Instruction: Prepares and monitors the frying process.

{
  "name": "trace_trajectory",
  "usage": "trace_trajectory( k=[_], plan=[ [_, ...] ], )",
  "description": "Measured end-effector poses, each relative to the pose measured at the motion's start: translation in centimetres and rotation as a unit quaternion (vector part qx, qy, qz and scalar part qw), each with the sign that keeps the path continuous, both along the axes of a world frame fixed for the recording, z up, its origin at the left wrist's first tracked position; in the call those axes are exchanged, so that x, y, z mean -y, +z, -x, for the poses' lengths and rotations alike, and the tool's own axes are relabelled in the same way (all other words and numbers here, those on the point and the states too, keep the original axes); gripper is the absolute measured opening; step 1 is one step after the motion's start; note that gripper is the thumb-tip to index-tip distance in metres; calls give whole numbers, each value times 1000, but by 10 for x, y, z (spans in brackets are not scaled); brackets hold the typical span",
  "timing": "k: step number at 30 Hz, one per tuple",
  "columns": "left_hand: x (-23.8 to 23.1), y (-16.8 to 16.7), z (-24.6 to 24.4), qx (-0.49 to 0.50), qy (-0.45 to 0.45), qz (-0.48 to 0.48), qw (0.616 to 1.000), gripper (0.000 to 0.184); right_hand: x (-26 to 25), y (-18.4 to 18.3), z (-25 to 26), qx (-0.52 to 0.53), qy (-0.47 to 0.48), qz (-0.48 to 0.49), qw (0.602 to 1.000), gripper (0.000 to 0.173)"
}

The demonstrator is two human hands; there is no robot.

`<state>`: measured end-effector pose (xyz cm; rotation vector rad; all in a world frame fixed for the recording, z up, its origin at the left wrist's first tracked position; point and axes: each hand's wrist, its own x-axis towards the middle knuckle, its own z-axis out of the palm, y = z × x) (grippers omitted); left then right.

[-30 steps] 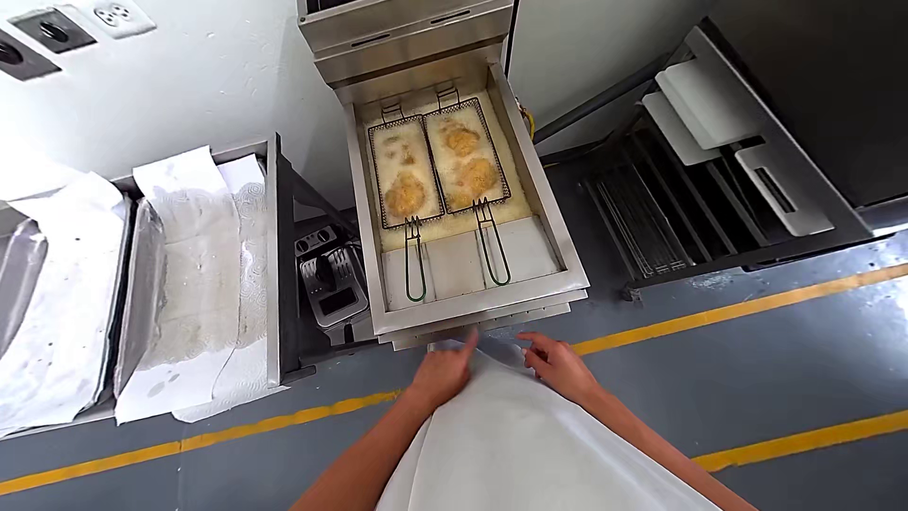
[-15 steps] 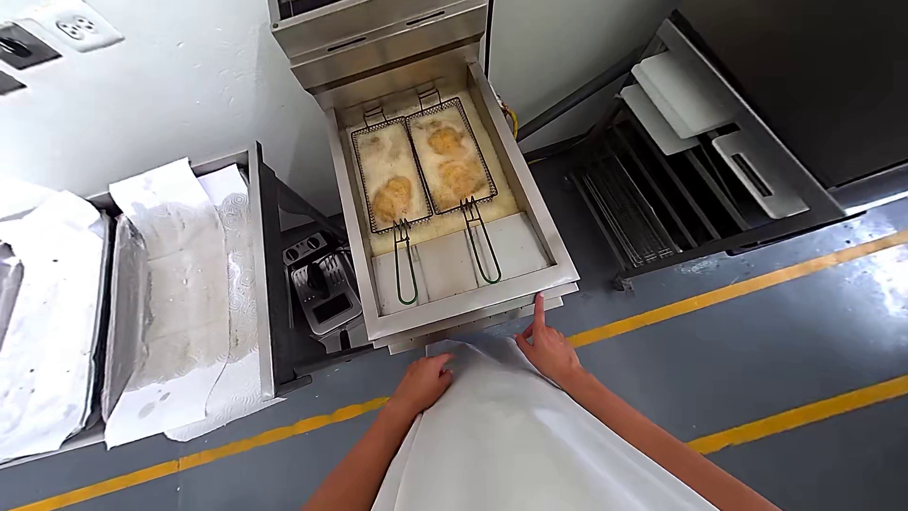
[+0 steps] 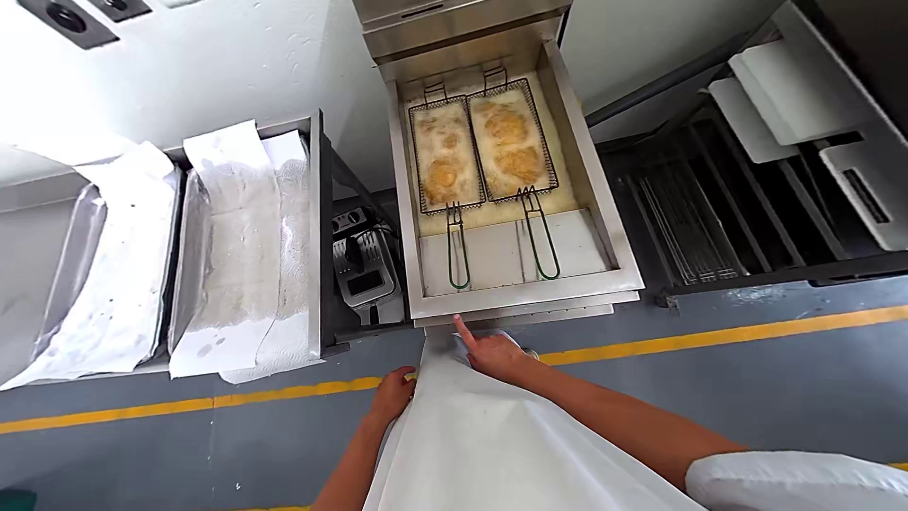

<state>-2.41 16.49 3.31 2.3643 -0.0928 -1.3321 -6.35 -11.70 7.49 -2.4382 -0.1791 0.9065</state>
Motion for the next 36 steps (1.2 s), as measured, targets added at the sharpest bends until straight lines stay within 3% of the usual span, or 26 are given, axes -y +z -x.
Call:
trace_trajectory(
  k=[3, 6, 9, 11, 13, 14, 16, 18, 19, 23, 25, 26, 28, 30, 31, 32, 34, 35, 36],
  plan=[
    [-12, 10, 4, 16, 32, 12, 999, 39, -26, -6, -26, 7, 111, -87, 990, 69],
    [-22, 22, 3, 37, 57, 26, 997, 37, -46, -12, -42, -7, 175, -156, 972, 44],
    [-26, 32, -2, 36, 101, 57, 993, 36, -33, -21, -35, -25, 112, -163, 980, 27],
    [-20, 39, -4, 37, 138, 97, 985, 33, -7, -27, -15, -47, 34, -155, 986, 34],
    [-1, 56, -11, 45, 156, 152, 975, 29, 24, -26, 13, -66, -138, -208, 966, 44],
    [14, 68, -15, 51, 154, 182, 970, 27, 38, -19, 27, -77, -257, -256, 929, 46],
    [48, 93, -21, 59, 131, 238, 960, 27, 60, 2, 51, -92, -453, -385, 798, 39],
    [87, 115, -23, 86, 85, 296, 947, 28, 84, 25, 70, -101, -537, -496, 674, 30],
    [109, 126, -22, 114, 54, 330, 936, 30, 93, 33, 77, -93, -556, -529, 634, 31],
    [209, 186, 12, 275, -115, 482, 824, 39, 111, 62, 99, -44, -573, -590, 567, 49],
    [254, 210, 45, 332, -216, 525, 754, 41, 104, 125, 99, -94, -675, -519, 516, 56],
    [272, 210, 61, 356, -263, 527, 725, 43, 100, 163, 95, -139, -741, -469, 461, 58],
    [304, 182, 75, 359, -349, 515, 696, 59, 103, 157, 125, -78, -711, -541, 443, 56],
    [332, 144, 79, 327, -349, 538, 694, 68, 113, 151, 146, 21, -697, -588, 410, 47],
    [347, 127, 75, 321, -334, 554, 692, 70, 122, 156, 156, 70, -679, -598, 420, 44],
    [363, 117, 69, 277, -287, 567, 721, 69, 135, 164, 167, 117, -632, -609, 465, 45],
    [384, 120, 71, 26, -109, 539, 835, 61, 147, 185, 192, 225, -507, -602, 575, 54],
    [395, 130, 76, -116, 5, 494, 861, 59, 148, 194, 198, 303, -434, -550, 646, 55],
    [408, 141, 83, -220, 106, 459, 854, 63, 150, 197, 196, 391, -353, -466, 711, 54]
  ],
)
